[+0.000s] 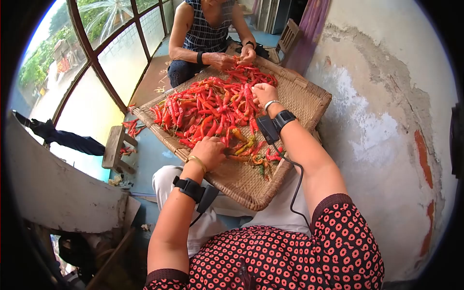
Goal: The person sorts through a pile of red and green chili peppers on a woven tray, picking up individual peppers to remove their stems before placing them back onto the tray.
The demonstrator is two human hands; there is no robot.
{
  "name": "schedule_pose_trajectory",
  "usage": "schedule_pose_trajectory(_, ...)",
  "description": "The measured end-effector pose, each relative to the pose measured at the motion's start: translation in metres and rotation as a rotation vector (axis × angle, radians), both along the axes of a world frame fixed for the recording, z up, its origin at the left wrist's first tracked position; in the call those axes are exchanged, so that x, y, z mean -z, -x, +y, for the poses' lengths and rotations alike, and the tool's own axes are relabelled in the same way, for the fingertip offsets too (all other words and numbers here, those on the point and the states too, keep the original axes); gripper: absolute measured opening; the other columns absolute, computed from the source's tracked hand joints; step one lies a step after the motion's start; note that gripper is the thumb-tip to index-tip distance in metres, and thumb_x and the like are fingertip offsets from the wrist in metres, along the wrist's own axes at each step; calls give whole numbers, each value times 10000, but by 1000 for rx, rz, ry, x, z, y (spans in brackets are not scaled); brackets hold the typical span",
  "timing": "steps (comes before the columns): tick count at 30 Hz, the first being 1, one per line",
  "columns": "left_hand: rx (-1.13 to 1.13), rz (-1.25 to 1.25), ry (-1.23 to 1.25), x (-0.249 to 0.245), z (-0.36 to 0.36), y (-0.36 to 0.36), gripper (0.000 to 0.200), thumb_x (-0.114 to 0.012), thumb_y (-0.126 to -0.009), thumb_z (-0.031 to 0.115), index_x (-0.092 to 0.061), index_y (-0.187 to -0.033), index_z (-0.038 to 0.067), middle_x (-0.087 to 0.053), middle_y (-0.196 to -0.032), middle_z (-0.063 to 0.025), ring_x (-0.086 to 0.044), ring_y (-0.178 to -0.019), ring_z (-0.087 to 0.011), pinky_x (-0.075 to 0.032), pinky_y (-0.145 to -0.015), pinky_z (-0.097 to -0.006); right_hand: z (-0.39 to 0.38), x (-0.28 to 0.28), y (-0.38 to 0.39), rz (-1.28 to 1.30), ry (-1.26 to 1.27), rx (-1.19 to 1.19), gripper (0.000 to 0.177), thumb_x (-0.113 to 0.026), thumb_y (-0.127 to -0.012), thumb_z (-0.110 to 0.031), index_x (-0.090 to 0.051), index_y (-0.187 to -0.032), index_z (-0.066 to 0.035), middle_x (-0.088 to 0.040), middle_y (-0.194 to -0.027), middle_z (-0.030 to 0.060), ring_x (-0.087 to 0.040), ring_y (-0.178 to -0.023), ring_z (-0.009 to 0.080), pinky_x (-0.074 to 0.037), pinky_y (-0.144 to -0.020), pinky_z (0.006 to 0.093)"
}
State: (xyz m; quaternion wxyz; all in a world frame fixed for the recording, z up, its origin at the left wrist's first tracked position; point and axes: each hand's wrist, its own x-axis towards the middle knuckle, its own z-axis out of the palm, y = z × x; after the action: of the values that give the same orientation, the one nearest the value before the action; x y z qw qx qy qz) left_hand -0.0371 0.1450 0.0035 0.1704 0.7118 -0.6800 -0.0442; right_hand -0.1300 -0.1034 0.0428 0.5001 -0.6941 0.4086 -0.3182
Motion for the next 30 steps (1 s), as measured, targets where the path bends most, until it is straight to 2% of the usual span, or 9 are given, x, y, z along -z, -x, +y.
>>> schedule_pose_trajectory(3,-13,7,32,3,1,-1,183,-589,-675,174,-633,-815,66,-588,-882,-81,-544,-887,-256,-435,-796,-355,17,24,-4,298,134,-452,322,-610,-754,-219,-585,-1026,-48,-641,-874,125,-629,-679,189,-504,-650,306)
schedule_pose_trajectory(5,-28,1,27,-1,1,0,181,-586,-674,173,-634,-813,66,-590,-874,-83,-546,-881,-260,-439,-789,-356,56,18,-4,526,471,-605,334,-591,-740,-181,-576,-1062,-96,-594,-984,159,-583,-894,252,-458,-809,357)
schedule_pose_trajectory(7,-39,-4,19,-3,4,2,180,-584,-674,173,-636,-810,67,-592,-867,-85,-547,-874,-264,-442,-781,-357,78,35,-8,522,714,-652,358,-581,-718,-144,-573,-1075,-142,-521,-1058,157,-474,-1037,306,-376,-919,387)
schedule_pose_trajectory(12,-84,97,115,-8,6,2,164,-578,-699,158,-632,-822,62,-596,-889,-87,-554,-854,-267,-453,-766,-355,88,54,-15,502,942,-647,213,-595,-702,-116,-593,-915,-116,-483,-1016,104,-472,-985,297,-409,-855,391)
schedule_pose_trajectory(17,-92,142,242,-10,8,6,137,-580,-720,153,-623,-813,62,-585,-863,-93,-551,-856,-276,-453,-754,-359,84,34,-4,405,972,-623,191,-614,-694,-127,-579,-882,-129,-483,-954,92,-509,-913,289,-448,-782,385)
schedule_pose_trajectory(19,-69,195,287,-12,10,6,124,-573,-732,160,-616,-796,64,-575,-835,-97,-545,-860,-284,-451,-747,-369,85,28,-6,520,1133,-751,209,-613,-691,-119,-574,-896,-124,-479,-967,102,-507,-917,300,-448,-788,380)
schedule_pose_trajectory(24,-69,217,374,-22,14,8,194,-609,-688,80,-590,-880,66,-553,-954,-97,-535,-870,-292,-447,-767,-371,78,41,-18,456,1119,-828,78,-533,-747,-163,-562,-739,-91,-535,-783,114,-588,-763,291,-492,-643,401)
schedule_pose_trajectory(27,-283,135,553,-21,12,9,270,-627,-661,55,-566,-924,60,-511,-1021,-115,-516,-907,-308,-445,-773,-372,69,24,-9,325,1216,-741,69,-553,-740,-101,-526,-803,-87,-513,-774,95,-566,-695,284,-481,-568,360)
schedule_pose_trajectory(30,-309,104,477,-16,11,3,264,-634,-661,105,-559,-907,48,-487,-1032,-143,-481,-938,-330,-428,-798,-388,56,-5,-6,219,1390,-717,76,-535,-743,-61,-512,-814,-75,-511,-770,88,-564,-697,272,-485,-598,340)
